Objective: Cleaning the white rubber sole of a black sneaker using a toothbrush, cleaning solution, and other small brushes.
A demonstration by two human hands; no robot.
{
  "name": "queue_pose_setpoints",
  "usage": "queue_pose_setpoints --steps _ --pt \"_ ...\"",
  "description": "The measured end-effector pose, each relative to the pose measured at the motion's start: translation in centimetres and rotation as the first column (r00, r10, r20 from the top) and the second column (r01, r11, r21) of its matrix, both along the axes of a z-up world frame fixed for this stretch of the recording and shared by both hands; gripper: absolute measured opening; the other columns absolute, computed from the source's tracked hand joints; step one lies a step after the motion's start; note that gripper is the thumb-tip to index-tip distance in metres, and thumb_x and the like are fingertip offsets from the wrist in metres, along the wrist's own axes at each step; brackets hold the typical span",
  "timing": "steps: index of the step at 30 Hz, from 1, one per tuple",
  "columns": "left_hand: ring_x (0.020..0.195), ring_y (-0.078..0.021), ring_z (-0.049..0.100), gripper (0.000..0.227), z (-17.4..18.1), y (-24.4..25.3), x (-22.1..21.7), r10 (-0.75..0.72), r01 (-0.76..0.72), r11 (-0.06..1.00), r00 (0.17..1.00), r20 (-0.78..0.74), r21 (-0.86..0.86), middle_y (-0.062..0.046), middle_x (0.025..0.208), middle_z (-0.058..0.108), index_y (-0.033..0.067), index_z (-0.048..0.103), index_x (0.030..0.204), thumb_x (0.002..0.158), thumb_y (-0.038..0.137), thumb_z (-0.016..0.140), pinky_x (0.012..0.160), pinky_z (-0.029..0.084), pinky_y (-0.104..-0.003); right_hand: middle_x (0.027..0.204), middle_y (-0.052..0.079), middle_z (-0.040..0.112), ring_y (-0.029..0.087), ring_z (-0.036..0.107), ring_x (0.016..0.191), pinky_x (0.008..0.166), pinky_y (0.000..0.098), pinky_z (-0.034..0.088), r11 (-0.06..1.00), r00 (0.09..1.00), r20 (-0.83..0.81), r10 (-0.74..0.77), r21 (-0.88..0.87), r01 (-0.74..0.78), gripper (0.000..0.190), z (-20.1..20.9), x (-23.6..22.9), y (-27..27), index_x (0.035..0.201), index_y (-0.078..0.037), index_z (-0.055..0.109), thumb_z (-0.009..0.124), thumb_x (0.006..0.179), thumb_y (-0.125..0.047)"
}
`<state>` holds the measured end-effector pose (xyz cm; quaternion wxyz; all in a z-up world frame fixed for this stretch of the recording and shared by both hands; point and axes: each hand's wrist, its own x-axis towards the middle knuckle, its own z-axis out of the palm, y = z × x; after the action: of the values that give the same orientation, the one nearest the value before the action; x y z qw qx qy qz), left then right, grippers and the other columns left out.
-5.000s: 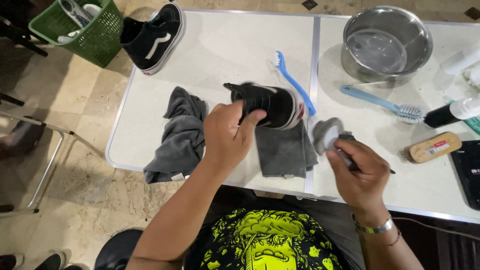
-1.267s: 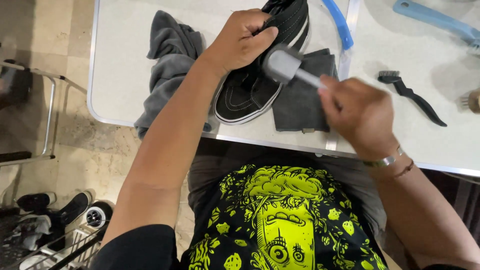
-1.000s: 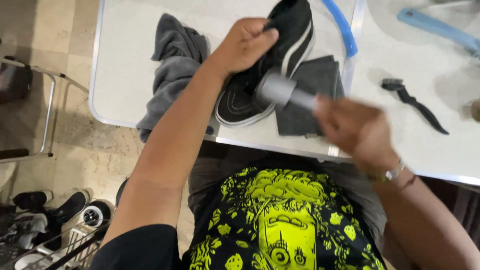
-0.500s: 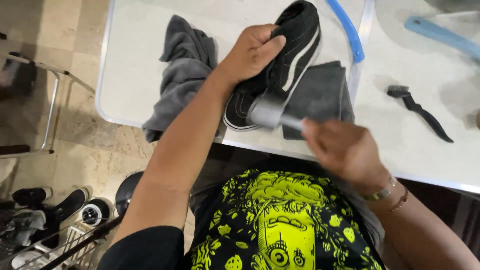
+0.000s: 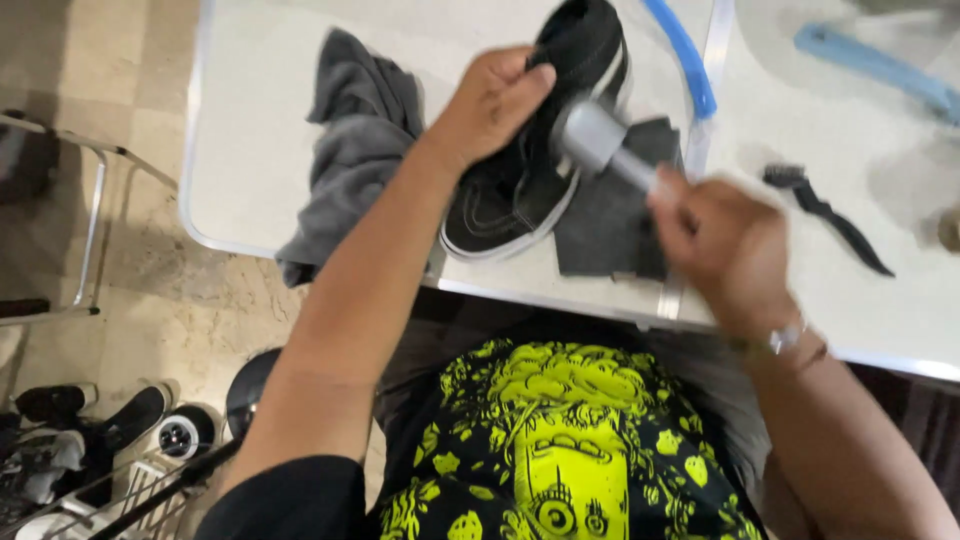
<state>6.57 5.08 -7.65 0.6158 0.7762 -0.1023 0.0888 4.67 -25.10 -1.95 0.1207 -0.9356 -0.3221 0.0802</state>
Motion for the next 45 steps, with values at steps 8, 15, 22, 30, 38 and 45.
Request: queue_pose_setpoints --steps 8,15,22,30,38,45 --pt "0.052 -0.0139 0.029 0.043 1.9 -3.1 -2.0 0.202 -0.268 0.927 0.946 0.254 0.262 0.000 0.060 0.024 0.0165 0.031 0.075 0.110 0.037 0.043 0.056 0.022 -0.037 0.063 -0.004 0.056 0.011 0.047 0.053 0.044 0.0277 0.034 0.861 0.898 0.291 0.330 0.298 -0.413 0.019 0.8 -1.5 -2.1 0.101 -0.016 0.078 0.063 0.108 -0.027" --pt "0.059 -0.0199 0.046 0.039 9.4 -4.5 -4.0 0.497 -0.489 0.666 0.854 0.153 0.563 -0.002 0.065 0.052 0.0105 0.055 0.092 0.104 0.046 0.045 0.049 0.033 -0.038 0.069 0.006 0.057 0.014 0.042 0.060 0.055 0.0295 0.031 0.838 0.993 0.105 -0.052 0.545 -0.014 0.010 1.4 -0.6 -5.4 0.112 0.007 0.080 0.079 0.104 0.002" --pt "0.107 -0.0310 0.057 0.044 10.3 -0.4 -4.6 -0.110 -0.225 0.482 0.943 0.314 0.847 -0.001 0.111 0.075 0.0134 0.078 0.107 0.082 0.049 0.085 0.084 0.042 -0.050 0.081 0.011 0.069 0.019 0.060 0.063 0.060 0.0336 0.044 0.797 0.997 0.018 0.073 0.600 -0.069 0.020 1.0 -3.6 -7.7 0.110 0.003 0.076 0.075 0.093 -0.008" --pt "0.098 -0.0208 0.067 0.046 7.9 2.2 -2.2 -0.237 -0.262 0.181 0.924 0.301 0.948 0.004 0.074 0.066 0.0141 0.074 0.079 0.097 0.056 0.076 0.111 0.040 -0.041 0.069 -0.004 0.059 0.011 0.049 0.048 0.038 0.0266 0.037 0.905 0.921 0.359 0.153 0.323 -0.276 0.025 3.4 -2.7 -5.0 0.112 -0.010 0.077 0.060 0.106 -0.027" --pt "0.105 -0.0179 0.065 0.055 7.4 1.0 -3.1 -0.014 -0.140 -0.122 0.990 0.139 0.983 0.011 0.085 0.074 0.0227 0.075 0.088 0.106 0.069 0.052 0.101 0.040 -0.039 0.062 -0.005 0.050 0.011 0.038 0.043 0.034 0.0297 0.031 0.935 0.896 0.390 0.214 0.185 -0.304 0.017 4.7 -2.2 -5.2 0.088 -0.015 0.061 0.059 0.104 -0.013" --pt "0.081 -0.0262 0.066 0.034 5.6 0.9 -3.6 -0.057 -0.368 0.141 0.924 0.378 0.919 -0.001 0.069 0.067 0.0200 0.071 0.076 0.084 0.053 0.069 0.080 0.046 -0.047 0.059 0.003 0.051 0.030 0.062 0.053 0.047 0.0419 0.049 0.923 0.902 0.408 0.141 0.275 -0.269 0.017 4.6 -2.6 -4.2 0.093 -0.020 0.070 0.059 0.098 -0.033"
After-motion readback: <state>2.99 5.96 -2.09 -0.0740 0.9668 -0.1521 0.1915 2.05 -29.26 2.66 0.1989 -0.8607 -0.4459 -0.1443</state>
